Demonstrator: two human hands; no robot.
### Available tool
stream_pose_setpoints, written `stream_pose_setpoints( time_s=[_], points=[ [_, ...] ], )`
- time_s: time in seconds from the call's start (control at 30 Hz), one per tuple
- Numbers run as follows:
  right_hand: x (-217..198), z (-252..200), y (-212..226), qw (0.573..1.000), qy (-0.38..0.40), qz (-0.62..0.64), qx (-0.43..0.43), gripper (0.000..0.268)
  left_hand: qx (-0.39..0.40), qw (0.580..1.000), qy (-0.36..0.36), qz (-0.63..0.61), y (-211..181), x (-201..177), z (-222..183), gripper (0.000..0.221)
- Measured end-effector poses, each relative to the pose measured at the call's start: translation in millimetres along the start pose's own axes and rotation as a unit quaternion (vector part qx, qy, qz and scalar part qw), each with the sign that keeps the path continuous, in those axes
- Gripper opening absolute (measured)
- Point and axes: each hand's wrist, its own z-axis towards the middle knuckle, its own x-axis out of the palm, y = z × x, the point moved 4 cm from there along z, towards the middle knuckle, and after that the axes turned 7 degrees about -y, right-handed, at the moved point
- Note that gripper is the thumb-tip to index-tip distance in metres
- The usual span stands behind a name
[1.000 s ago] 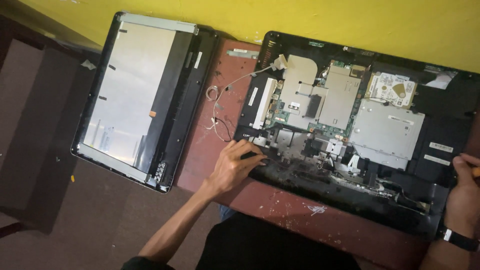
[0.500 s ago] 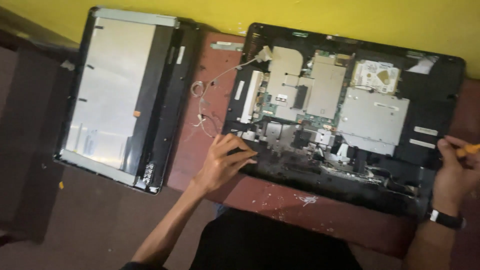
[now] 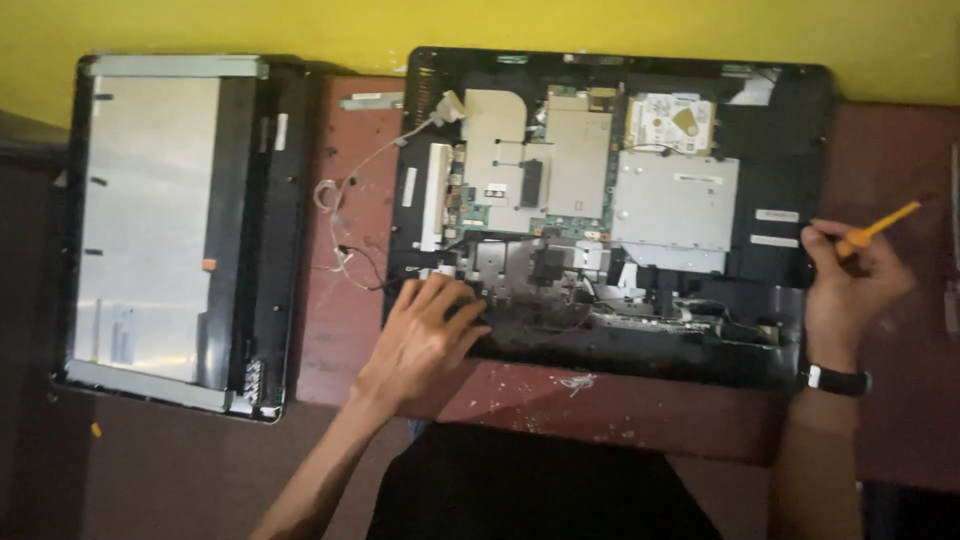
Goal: Disassembling an electronic device by removing internal screws and manipulating circuit boards and wiring.
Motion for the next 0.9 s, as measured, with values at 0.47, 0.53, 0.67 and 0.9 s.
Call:
stream_pose_setpoints(
  time_s=[0.47,0.53,0.67,0.9],
  points=[
    [2.5,0.5,16.6,0.999,-0.01,0.032,0.022,0.012,0.147,0.973,-0.056,-0.17,-123.1,84.0,115.3,0.027],
    [3.2,-1.3,22.6,1.0,-0.001,0.031,-0.005,0.011,0.189,0.977,-0.051,-0.088,-134.8,108.4,124.0,0.032],
    [3.8,-0.7,16.9,0.999,-0.006,0.04,0.014,0.008,0.189,0.977,-0.053,-0.082,-140.3,135.4,127.7,0.026],
    [6.1,-0.8,21.2,0.998,0.006,0.057,0.027,0.009,0.175,0.979,-0.044,-0.098,-135.6,155.9,121.5,0.019]
  ],
)
